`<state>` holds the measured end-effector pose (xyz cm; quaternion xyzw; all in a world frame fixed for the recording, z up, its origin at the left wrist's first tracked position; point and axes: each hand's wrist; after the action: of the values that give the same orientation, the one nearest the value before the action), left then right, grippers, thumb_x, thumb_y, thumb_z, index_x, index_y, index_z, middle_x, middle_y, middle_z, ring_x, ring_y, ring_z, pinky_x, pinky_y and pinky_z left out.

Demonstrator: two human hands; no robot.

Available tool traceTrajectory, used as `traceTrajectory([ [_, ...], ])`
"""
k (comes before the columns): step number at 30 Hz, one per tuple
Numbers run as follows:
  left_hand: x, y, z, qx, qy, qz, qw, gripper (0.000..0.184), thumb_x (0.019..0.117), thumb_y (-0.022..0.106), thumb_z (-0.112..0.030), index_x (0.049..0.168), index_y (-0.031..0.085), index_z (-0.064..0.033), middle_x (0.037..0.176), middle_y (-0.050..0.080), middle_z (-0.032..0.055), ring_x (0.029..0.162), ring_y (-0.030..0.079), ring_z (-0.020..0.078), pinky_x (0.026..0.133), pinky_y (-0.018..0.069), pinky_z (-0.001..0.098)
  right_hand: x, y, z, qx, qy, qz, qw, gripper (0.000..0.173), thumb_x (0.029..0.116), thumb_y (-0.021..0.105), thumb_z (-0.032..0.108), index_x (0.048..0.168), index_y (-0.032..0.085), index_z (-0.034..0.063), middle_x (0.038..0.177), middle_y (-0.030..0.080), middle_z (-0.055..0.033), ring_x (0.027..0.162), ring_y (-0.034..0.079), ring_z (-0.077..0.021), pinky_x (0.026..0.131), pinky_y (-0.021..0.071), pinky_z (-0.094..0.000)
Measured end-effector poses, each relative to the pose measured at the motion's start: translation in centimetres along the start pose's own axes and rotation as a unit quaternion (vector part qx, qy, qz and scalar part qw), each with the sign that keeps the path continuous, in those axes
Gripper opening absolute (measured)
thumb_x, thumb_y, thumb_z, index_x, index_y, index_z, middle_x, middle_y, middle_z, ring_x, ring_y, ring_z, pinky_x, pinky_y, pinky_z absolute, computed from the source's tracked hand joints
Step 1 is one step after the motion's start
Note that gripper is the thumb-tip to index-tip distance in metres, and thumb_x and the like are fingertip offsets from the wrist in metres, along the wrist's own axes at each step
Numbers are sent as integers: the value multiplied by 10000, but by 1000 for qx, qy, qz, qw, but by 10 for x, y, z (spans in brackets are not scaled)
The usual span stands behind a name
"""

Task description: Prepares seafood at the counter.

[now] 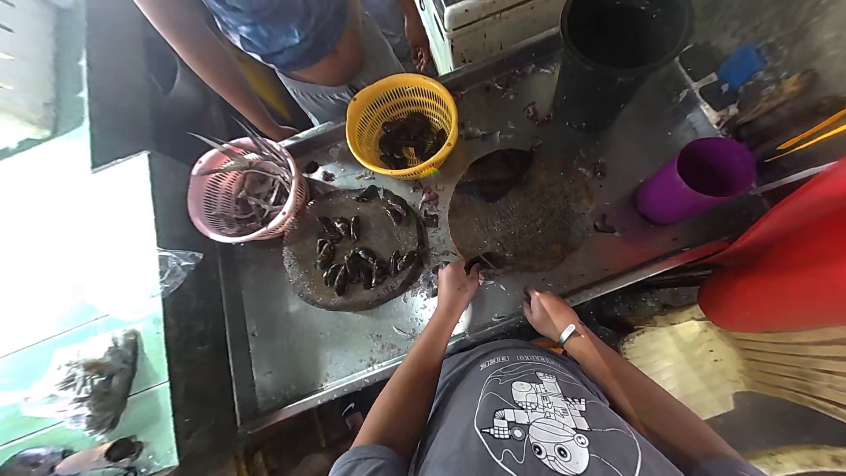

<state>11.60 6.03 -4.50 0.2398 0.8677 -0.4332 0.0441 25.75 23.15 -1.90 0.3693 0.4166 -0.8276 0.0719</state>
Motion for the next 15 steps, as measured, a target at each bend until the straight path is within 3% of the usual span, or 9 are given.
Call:
traceTrajectory([
  [2,1,2,3,6,11,-1,1000,292,1016,612,-322,895,714,-76,746,722,59,685,714,202,698,600,484,0,-5,-7,8,17,-11,1000,428,1089,412,370,1343,589,75,1120,713,-213,1095,697,-390,910,551,-594],
  [5,-2,-4,-4,18,4,17,1000,299,1020,614,-342,962,732,-74,776,724,79,716,720,225,732,603,500,-15,-7,-5,22,-25,-58,998,423,1086,406,382,1335,599,99,997,722,-172,995,717,-358,850,563,-558],
  [6,-3,-6,-9,29,-2,22,999,310,1021,620,-351,965,725,-66,785,718,99,730,717,249,737,595,515,-16,-7,-2,20,-28,-53,998,448,1085,409,374,1381,593,93,1020,727,-178,1010,717,-360,867,563,-558],
  [9,-4,-4,-17,66,14,8,998,292,1006,627,-319,921,715,-53,792,711,124,743,713,285,714,585,532,-7,-8,-2,-7,20,4,1000,418,1086,412,344,1357,584,77,1145,711,-221,1108,696,-398,912,549,-606],
  [13,-2,-5,-16,82,22,12,996,302,1004,642,-337,945,725,-52,809,717,129,774,720,298,749,587,545,-15,-10,-3,6,-15,-36,999,424,1085,407,371,1351,596,101,1040,724,-181,1028,713,-363,868,560,-564],
  [15,-2,-5,-16,87,30,14,996,289,1000,646,-329,960,730,-55,840,725,135,812,723,307,775,585,551,-10,-9,-1,-2,-3,-10,1000,422,1084,415,350,1364,582,82,1115,715,-207,1090,700,-383,906,550,-581],
])
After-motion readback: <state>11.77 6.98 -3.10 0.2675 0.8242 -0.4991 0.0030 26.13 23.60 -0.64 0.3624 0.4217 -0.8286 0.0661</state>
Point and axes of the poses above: each hand's wrist, its own x-axis towards the middle knuckle, its own y-axis out of the palm, z = x × y
